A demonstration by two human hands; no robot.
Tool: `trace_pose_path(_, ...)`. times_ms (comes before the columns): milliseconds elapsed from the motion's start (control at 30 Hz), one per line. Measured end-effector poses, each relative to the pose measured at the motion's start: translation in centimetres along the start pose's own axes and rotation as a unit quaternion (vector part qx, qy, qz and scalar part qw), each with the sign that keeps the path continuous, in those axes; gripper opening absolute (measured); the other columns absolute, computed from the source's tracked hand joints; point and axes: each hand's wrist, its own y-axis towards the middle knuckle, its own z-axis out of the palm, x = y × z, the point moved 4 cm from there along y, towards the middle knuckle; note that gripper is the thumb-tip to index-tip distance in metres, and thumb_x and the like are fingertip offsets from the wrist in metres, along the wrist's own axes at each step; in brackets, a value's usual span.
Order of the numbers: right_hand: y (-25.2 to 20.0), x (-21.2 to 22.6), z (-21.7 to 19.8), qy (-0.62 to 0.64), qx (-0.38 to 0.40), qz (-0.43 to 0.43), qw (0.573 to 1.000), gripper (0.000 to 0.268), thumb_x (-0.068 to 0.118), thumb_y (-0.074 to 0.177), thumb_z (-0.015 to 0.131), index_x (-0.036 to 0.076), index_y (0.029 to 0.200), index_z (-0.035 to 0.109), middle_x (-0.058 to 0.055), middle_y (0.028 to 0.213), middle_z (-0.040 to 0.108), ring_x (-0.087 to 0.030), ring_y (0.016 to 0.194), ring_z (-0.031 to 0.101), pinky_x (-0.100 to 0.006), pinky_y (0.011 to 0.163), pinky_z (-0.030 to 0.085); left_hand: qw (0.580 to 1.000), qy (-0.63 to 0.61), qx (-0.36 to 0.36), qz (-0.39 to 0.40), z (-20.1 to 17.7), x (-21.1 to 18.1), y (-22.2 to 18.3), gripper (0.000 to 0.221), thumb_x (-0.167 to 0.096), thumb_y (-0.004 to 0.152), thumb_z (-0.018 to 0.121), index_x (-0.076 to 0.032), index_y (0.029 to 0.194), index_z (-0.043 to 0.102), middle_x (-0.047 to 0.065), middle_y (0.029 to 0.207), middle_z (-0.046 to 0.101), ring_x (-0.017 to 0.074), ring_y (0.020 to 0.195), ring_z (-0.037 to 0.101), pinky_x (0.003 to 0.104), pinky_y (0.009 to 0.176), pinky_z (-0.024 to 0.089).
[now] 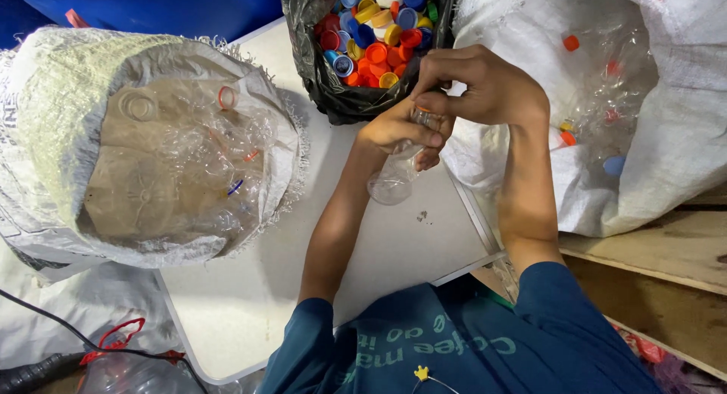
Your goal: The person removes plastic bottles from a large white sack, unscrews the caps by hand, and places the caps into a black bag while discarding the empty bottles back into the sack. The process is repeated for multiple bottles.
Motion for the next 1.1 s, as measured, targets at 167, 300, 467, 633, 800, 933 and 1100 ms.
trace_pose_path(167,-1.1,1.4,-1.7,-0.003,0.044,0.022,0.999,0.018,0.000,0.090,0.075,0.002,0.107,0.068,-0.010,0.109,0.068,-0.024,0.100,0.069,-0.034,0.083,0.056,0.997,0.081,-0.020,0.001,0.3,-0.2,0.2,0.017,0.003,0.090,0.073,0.002,0.095,0.057,0.011,0.073,0.059,0.0221,0.059,0.062,0.040,0.055,0.052)
trace_pose_path(300,-1.9,1.1,-2.1,0.074,0.068,0.060,0.993,0.026,-0.009,0.085,0.070,0.002,0.108,0.066,-0.013,0.126,0.067,-0.023,0.111,0.070,-0.035,0.092,0.060,0.994,0.100,-0.051,-0.010,0.3,-0.2,0.6,0.022,0.004,0.092,0.073,-0.002,0.092,0.052,0.008,0.076,0.057,0.0219,0.060,0.062,0.040,0.056,0.053)
trace_pose_path(467,-2.2,-1.2,-2.1,0.193,0.075,0.073,0.976,0.019,-0.011,0.089,0.068,0.003,0.099,0.059,-0.013,0.130,0.067,-0.022,0.118,0.069,-0.035,0.093,0.058,0.994,0.110,-0.015,-0.006,0.4,-0.6,0.6,0.020,0.001,0.088,0.072,0.000,0.098,0.054,0.009,0.073,0.059,0.0215,0.059,0.063,0.038,0.056,0.054)
trace_pose_path(633,0.3,2.4,-0.8,0.294,0.018,0.024,0.955,0.025,-0.003,0.086,0.071,0.004,0.100,0.052,-0.009,0.127,0.064,-0.020,0.125,0.063,-0.037,0.105,0.053,0.952,0.297,-0.078,-0.020,1.3,-2.6,-0.7,0.015,-0.005,0.093,0.071,-0.002,0.095,0.056,0.007,0.075,0.065,0.0198,0.063,0.069,0.035,0.059,0.055)
trace_pose_path(800,-0.1,-0.6,1.1,-0.150,-0.056,0.147,0.976,0.034,0.033,0.093,0.082,0.003,0.095,0.067,-0.013,0.075,0.065,-0.030,0.071,0.065,-0.043,0.066,0.051,0.634,0.711,-0.297,0.058,2.0,-5.9,-2.2,0.023,-0.019,0.083,0.080,-0.002,0.091,0.067,0.015,0.073,0.068,0.0318,0.066,0.070,0.043,0.062,0.055)
trace_pose_path(933,0.7,1.3,1.2,-0.265,-0.053,0.162,0.949,0.047,0.049,0.094,0.078,0.005,0.081,0.069,-0.014,0.063,0.062,-0.035,0.062,0.063,-0.045,0.059,0.048,0.527,0.772,-0.350,0.061,4.2,-7.0,-2.8,0.028,-0.023,0.079,0.079,-0.006,0.099,0.070,0.015,0.076,0.072,0.0369,0.070,0.070,0.048,0.064,0.056)
trace_pose_path(1100,1.1,1.6,2.4,-0.267,-0.081,0.124,0.952,0.048,0.048,0.099,0.073,0.004,0.083,0.068,-0.014,0.066,0.064,-0.034,0.060,0.063,-0.045,0.058,0.048,0.501,0.787,-0.359,0.021,5.1,-7.7,-3.5,0.032,-0.028,0.080,0.080,-0.008,0.103,0.070,0.015,0.075,0.072,0.0374,0.069,0.070,0.049,0.061,0.056)
